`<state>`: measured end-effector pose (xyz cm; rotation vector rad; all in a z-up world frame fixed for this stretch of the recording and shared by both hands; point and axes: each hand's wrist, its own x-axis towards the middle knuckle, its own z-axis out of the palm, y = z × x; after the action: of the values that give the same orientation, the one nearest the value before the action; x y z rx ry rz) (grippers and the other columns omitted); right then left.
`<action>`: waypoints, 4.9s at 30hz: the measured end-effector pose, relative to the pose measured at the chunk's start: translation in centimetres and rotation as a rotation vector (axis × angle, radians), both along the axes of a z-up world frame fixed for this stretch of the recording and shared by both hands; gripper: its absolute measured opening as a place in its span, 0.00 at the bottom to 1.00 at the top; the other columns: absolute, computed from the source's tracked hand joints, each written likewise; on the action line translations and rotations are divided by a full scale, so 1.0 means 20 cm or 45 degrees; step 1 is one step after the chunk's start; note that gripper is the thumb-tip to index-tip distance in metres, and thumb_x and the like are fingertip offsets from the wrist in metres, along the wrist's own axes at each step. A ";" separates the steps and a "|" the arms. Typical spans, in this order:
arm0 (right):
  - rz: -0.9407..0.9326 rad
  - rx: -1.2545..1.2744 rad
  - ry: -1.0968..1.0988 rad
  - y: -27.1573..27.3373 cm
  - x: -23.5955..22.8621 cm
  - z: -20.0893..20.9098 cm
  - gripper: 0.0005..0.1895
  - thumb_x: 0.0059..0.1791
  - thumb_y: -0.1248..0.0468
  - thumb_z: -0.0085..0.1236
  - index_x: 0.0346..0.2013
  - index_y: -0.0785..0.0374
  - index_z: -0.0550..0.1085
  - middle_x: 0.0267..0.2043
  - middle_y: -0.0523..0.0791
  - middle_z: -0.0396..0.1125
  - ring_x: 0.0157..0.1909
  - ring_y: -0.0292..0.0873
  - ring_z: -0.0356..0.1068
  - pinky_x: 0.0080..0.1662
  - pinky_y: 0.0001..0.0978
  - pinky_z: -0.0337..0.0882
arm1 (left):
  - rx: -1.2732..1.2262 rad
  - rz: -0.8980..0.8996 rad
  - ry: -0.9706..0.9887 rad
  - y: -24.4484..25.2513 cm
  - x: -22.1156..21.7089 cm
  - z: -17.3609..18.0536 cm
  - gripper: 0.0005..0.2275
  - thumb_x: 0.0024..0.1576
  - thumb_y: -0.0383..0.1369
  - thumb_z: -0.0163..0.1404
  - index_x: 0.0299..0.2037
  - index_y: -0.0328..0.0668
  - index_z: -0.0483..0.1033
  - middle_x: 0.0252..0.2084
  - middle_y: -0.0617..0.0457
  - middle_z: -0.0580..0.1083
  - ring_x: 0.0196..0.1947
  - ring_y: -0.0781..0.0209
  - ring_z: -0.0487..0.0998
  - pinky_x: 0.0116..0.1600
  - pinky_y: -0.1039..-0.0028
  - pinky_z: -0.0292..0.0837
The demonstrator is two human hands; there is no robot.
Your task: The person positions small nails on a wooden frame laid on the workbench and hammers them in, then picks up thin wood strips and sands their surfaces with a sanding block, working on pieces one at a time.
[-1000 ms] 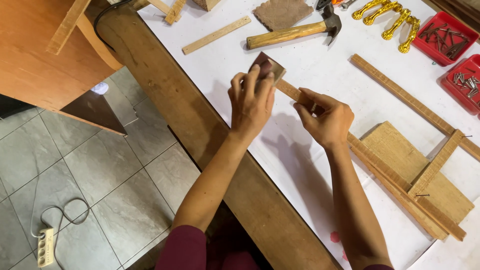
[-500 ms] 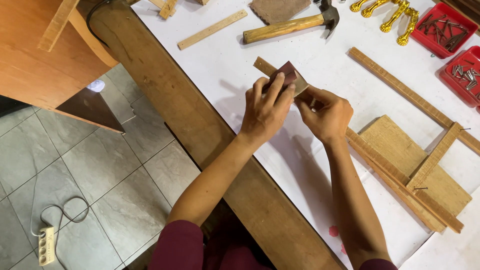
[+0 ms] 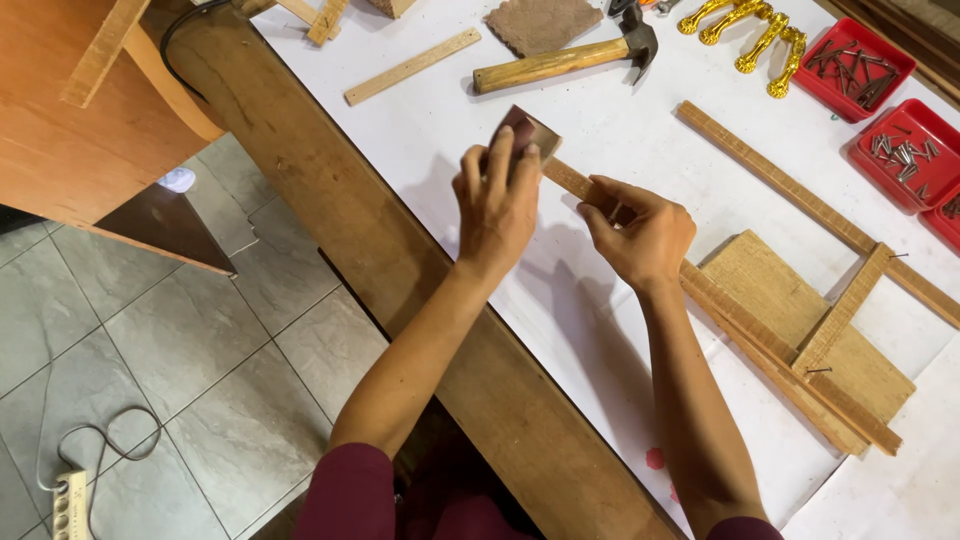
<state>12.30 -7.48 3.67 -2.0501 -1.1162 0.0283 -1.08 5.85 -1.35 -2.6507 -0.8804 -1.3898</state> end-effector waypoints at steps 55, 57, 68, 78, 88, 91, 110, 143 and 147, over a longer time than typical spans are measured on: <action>-0.094 0.050 0.034 -0.25 0.06 0.03 0.19 0.46 0.60 0.73 0.49 0.55 0.77 0.35 0.40 0.79 0.35 0.34 0.79 0.40 0.25 0.75 | 0.004 -0.472 -0.026 -0.21 0.08 0.06 0.14 0.60 0.35 0.60 0.54 0.44 0.79 0.66 0.47 0.69 0.55 0.45 0.68 0.56 0.58 0.69; -0.118 0.014 0.044 -0.29 0.03 0.08 0.20 0.44 0.61 0.73 0.49 0.57 0.76 0.32 0.42 0.77 0.33 0.35 0.78 0.37 0.25 0.74 | -0.094 -0.281 -0.040 -0.15 0.06 0.05 0.12 0.64 0.34 0.59 0.56 0.44 0.80 0.67 0.49 0.69 0.54 0.45 0.67 0.57 0.59 0.70; -0.160 0.000 0.149 -0.36 0.04 0.12 0.28 0.44 0.62 0.71 0.56 0.56 0.70 0.29 0.41 0.76 0.30 0.35 0.77 0.35 0.25 0.72 | -0.048 -0.410 -0.036 -0.26 0.15 0.02 0.12 0.63 0.34 0.57 0.55 0.43 0.79 0.66 0.46 0.69 0.55 0.45 0.68 0.55 0.58 0.70; -0.174 0.025 0.069 -0.44 0.01 0.13 0.31 0.44 0.63 0.71 0.59 0.55 0.68 0.28 0.41 0.76 0.28 0.34 0.75 0.34 0.25 0.71 | -0.075 -0.405 0.022 -0.27 0.13 0.05 0.13 0.64 0.34 0.58 0.57 0.43 0.79 0.67 0.47 0.69 0.54 0.48 0.67 0.56 0.59 0.70; -0.245 0.036 -0.047 -0.55 0.00 0.16 0.38 0.42 0.62 0.73 0.66 0.47 0.69 0.22 0.40 0.69 0.25 0.35 0.69 0.32 0.29 0.69 | -0.069 -0.541 -0.023 -0.38 0.14 0.11 0.12 0.63 0.34 0.58 0.56 0.42 0.79 0.66 0.46 0.69 0.55 0.46 0.66 0.55 0.56 0.69; -0.197 0.067 -0.112 -0.57 0.01 0.17 0.38 0.41 0.62 0.73 0.66 0.45 0.71 0.22 0.39 0.68 0.24 0.32 0.67 0.32 0.31 0.68 | -0.111 -0.531 -0.004 -0.40 0.13 0.17 0.13 0.62 0.35 0.59 0.55 0.41 0.79 0.67 0.44 0.67 0.57 0.44 0.65 0.55 0.55 0.67; -0.149 -0.108 -0.517 -0.62 0.06 0.24 0.19 0.46 0.63 0.72 0.50 0.40 0.83 0.42 0.37 0.76 0.46 0.38 0.71 0.48 0.38 0.70 | -0.903 -1.069 0.035 -0.27 0.24 0.26 0.21 0.55 0.26 0.55 0.54 0.44 0.58 0.49 0.47 0.68 0.45 0.53 0.74 0.52 0.62 0.75; -0.286 -0.165 -0.899 -0.34 -0.05 -0.18 0.29 0.60 0.63 0.53 0.77 0.54 0.59 0.79 0.45 0.53 0.81 0.45 0.46 0.78 0.53 0.42 | -0.722 -0.797 0.008 -0.29 0.22 0.12 0.15 0.57 0.17 0.47 0.54 0.34 0.64 0.49 0.39 0.61 0.51 0.43 0.66 0.58 0.54 0.68; -0.325 -0.181 -0.943 -0.36 0.00 -0.16 0.28 0.61 0.62 0.52 0.76 0.53 0.60 0.78 0.45 0.56 0.80 0.45 0.48 0.77 0.53 0.42 | -0.692 -0.800 -0.064 -0.27 0.19 0.18 0.14 0.58 0.18 0.50 0.52 0.35 0.64 0.49 0.39 0.61 0.51 0.42 0.66 0.56 0.53 0.67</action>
<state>12.26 -14.66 0.37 -2.3868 -1.2822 -0.8607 2.74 0.43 2.19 -3.5455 -0.4841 -1.4793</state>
